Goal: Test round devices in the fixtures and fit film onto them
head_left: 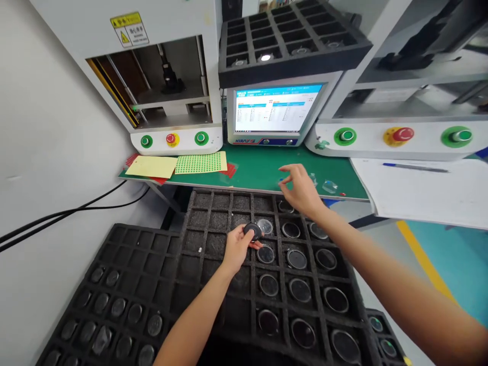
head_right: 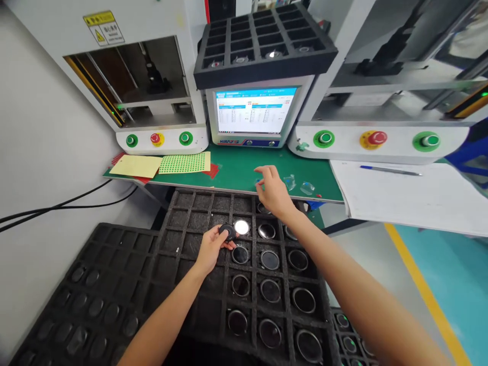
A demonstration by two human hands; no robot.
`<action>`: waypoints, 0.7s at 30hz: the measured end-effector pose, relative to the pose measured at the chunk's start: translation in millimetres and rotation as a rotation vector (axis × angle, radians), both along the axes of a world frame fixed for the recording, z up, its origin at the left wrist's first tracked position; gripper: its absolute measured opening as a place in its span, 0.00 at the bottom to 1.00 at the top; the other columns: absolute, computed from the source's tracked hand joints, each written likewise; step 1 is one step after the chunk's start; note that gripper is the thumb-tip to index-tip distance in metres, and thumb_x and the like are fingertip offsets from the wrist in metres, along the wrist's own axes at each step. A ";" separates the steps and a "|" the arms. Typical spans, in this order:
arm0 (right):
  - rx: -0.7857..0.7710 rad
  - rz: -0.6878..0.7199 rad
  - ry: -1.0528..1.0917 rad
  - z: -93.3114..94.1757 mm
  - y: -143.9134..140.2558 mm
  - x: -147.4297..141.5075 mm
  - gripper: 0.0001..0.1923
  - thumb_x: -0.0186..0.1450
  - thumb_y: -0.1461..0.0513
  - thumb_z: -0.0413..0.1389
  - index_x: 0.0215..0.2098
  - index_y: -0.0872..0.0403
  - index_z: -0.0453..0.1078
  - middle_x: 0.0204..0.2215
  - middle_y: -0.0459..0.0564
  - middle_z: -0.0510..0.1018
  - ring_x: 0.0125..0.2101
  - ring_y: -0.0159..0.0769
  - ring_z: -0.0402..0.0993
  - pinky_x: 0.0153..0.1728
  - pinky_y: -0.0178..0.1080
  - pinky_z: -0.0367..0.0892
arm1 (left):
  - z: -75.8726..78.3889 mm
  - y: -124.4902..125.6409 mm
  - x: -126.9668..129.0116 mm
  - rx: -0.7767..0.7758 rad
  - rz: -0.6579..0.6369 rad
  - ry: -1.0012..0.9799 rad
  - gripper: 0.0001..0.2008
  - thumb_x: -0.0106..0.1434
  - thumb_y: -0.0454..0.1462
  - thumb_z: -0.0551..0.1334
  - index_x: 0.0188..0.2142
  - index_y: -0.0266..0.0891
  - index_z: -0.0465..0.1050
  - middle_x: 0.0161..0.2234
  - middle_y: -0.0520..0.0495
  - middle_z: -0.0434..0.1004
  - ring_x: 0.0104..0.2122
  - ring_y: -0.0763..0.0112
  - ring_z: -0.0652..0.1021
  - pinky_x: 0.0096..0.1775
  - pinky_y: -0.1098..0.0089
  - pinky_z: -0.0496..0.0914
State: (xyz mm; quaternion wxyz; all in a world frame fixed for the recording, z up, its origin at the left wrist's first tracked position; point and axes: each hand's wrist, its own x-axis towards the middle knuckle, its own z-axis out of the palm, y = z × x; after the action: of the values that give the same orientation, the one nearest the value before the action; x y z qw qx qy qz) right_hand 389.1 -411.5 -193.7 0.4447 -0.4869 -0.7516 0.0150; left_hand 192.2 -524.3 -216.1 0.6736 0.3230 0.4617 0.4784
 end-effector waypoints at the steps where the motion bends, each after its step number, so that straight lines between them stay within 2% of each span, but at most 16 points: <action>1: 0.058 0.008 0.005 3.7 -16.1 -3.7 0.10 0.68 0.66 0.54 0.48 0.53 0.66 0.42 0.54 0.74 0.40 0.39 0.75 0.43 0.45 0.73 | -1.4 0.2 0.1 -0.001 -0.005 -0.013 0.25 0.50 0.55 0.70 0.30 0.33 0.72 0.29 0.42 0.81 0.21 0.73 0.77 0.25 0.74 0.71; 3: 0.172 0.026 0.012 6.4 -51.8 -15.3 0.15 0.66 0.68 0.56 0.49 0.50 0.64 0.43 0.54 0.74 0.44 0.41 0.75 0.45 0.46 0.73 | -4.3 0.2 0.6 -0.006 -0.013 -0.040 0.27 0.51 0.57 0.68 0.30 0.33 0.72 0.28 0.42 0.81 0.21 0.72 0.77 0.25 0.73 0.71; 5: 0.278 0.050 0.016 1.0 -85.7 -30.3 0.19 0.63 0.71 0.59 0.47 0.47 0.63 0.43 0.51 0.74 0.43 0.40 0.76 0.42 0.44 0.75 | -6.3 -0.4 1.4 -0.012 -0.017 -0.062 0.28 0.51 0.58 0.67 0.31 0.33 0.71 0.28 0.43 0.80 0.21 0.71 0.77 0.25 0.72 0.71; 9: 0.411 0.099 0.025 -26.9 -126.9 -53.5 0.20 0.59 0.76 0.62 0.39 0.48 0.63 0.39 0.46 0.75 0.35 0.33 0.77 0.38 0.41 0.77 | -6.2 -3.5 3.4 -0.011 -0.002 -0.078 0.27 0.48 0.55 0.72 0.35 0.38 0.66 0.27 0.50 0.78 0.24 0.72 0.78 0.29 0.72 0.73; 11: 0.437 0.108 0.009 -40.7 -134.5 -55.4 0.21 0.58 0.77 0.62 0.37 0.48 0.62 0.38 0.44 0.76 0.33 0.32 0.78 0.40 0.42 0.78 | -6.1 -5.3 4.1 -0.012 0.003 -0.073 0.27 0.48 0.53 0.72 0.35 0.41 0.62 0.28 0.52 0.78 0.26 0.73 0.78 0.31 0.72 0.73; 13: 0.447 0.108 -0.027 -50.8 -138.2 -51.3 0.20 0.57 0.77 0.63 0.35 0.49 0.63 0.36 0.43 0.78 0.32 0.32 0.79 0.40 0.42 0.78 | -7.0 -6.5 4.6 -0.020 -0.012 -0.056 0.25 0.51 0.52 0.70 0.35 0.41 0.59 0.26 0.54 0.76 0.25 0.75 0.76 0.28 0.74 0.71; 17: 0.442 0.088 -0.103 -61.8 -142.8 -39.0 0.21 0.55 0.75 0.67 0.36 0.49 0.65 0.37 0.44 0.81 0.33 0.32 0.80 0.42 0.39 0.76 | -10.2 -7.4 4.9 -0.038 -0.069 0.014 0.20 0.55 0.49 0.68 0.34 0.38 0.66 0.18 0.58 0.68 0.16 0.81 0.66 0.20 0.77 0.59; 21: 0.419 0.072 -0.122 -69.4 -144.2 -38.1 0.17 0.60 0.72 0.64 0.40 0.49 0.67 0.43 0.47 0.81 0.37 0.33 0.81 0.46 0.38 0.75 | -11.1 -7.1 5.2 -0.056 -0.108 0.017 0.20 0.54 0.51 0.67 0.33 0.38 0.66 0.19 0.56 0.69 0.18 0.80 0.68 0.22 0.76 0.63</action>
State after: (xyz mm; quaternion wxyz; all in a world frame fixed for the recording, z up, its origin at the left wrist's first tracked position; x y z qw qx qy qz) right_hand 351.0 -555.7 -263.2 0.4889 -0.3566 -0.7809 -0.1552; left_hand 197.4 -531.4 -227.2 0.7034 0.3325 0.4624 0.4253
